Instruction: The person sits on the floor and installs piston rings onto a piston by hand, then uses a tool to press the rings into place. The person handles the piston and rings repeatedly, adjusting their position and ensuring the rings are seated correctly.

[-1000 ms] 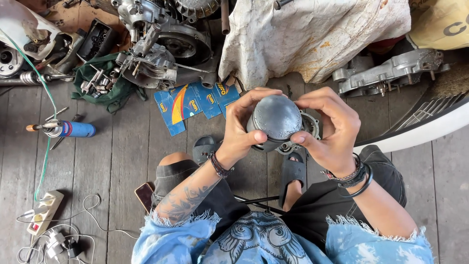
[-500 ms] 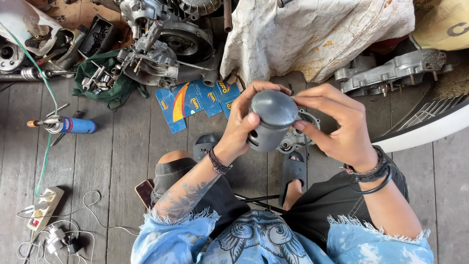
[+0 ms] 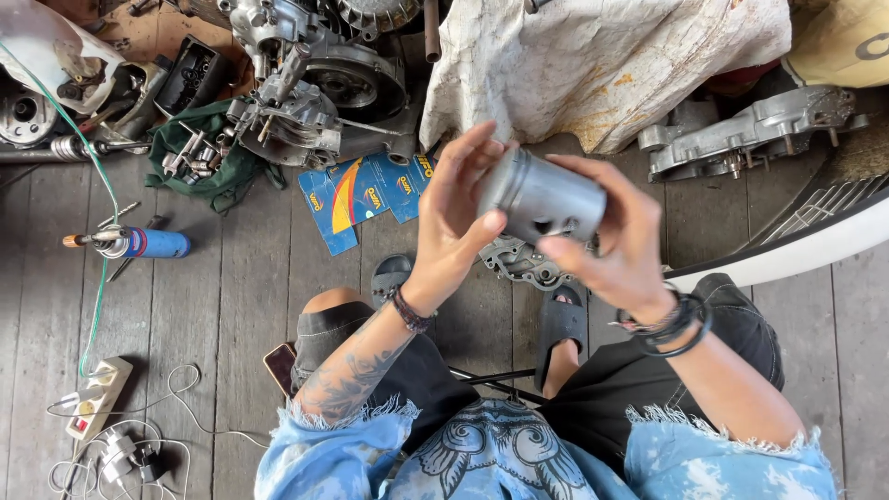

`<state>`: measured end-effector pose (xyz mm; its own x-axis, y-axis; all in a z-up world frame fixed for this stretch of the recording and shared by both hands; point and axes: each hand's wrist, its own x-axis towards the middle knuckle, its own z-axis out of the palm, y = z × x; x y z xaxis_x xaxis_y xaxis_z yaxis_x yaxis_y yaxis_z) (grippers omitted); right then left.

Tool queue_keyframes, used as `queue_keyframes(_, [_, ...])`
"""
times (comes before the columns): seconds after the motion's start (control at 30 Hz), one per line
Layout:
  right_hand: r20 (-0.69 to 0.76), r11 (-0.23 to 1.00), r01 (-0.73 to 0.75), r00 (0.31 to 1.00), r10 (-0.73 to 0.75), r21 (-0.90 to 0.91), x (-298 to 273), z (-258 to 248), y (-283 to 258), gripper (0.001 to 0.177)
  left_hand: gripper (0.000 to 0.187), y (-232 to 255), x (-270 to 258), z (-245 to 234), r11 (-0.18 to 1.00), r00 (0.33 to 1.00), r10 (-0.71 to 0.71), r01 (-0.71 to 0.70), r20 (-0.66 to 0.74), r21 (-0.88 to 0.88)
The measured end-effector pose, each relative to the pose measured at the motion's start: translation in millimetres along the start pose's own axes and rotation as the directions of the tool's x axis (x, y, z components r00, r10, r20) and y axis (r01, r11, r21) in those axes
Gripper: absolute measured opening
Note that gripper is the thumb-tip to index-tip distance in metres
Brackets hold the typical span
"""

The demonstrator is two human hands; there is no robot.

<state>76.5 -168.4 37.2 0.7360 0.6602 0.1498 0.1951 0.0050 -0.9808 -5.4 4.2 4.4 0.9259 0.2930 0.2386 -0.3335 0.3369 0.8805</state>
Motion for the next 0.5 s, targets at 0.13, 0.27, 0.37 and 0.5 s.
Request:
queue_keyframes(0.13, [-0.035,0.988,-0.110,0.993,0.114,0.106,-4.2,-32.4,31.9,0.065,0.078,13.0,12.4,-8.2,0.926,0.978,0.173,-0.202,0.116,0.319])
queue_keyframes(0.27, [0.098,0.893,-0.310,0.951,0.295,0.327,-10.8,-37.4,25.8,0.055,0.082,22.1,8.6,-5.5,0.747,0.904,0.279,-0.417,0.325,0.518])
queue_keyframes(0.37, [0.202,0.850,-0.397,0.916,0.346,0.345,-11.9,-35.3,14.2,0.055,0.070,20.5,7.2,-7.4,0.686,0.861,0.322,-0.499,0.394,0.530])
queue_keyframes(0.5, [0.305,0.804,-0.478,0.871,0.384,0.354,-11.4,-31.6,-1.6,0.062,0.058,28.4,8.6,-4.7,0.713,0.854,0.326,-0.503,0.405,0.488])
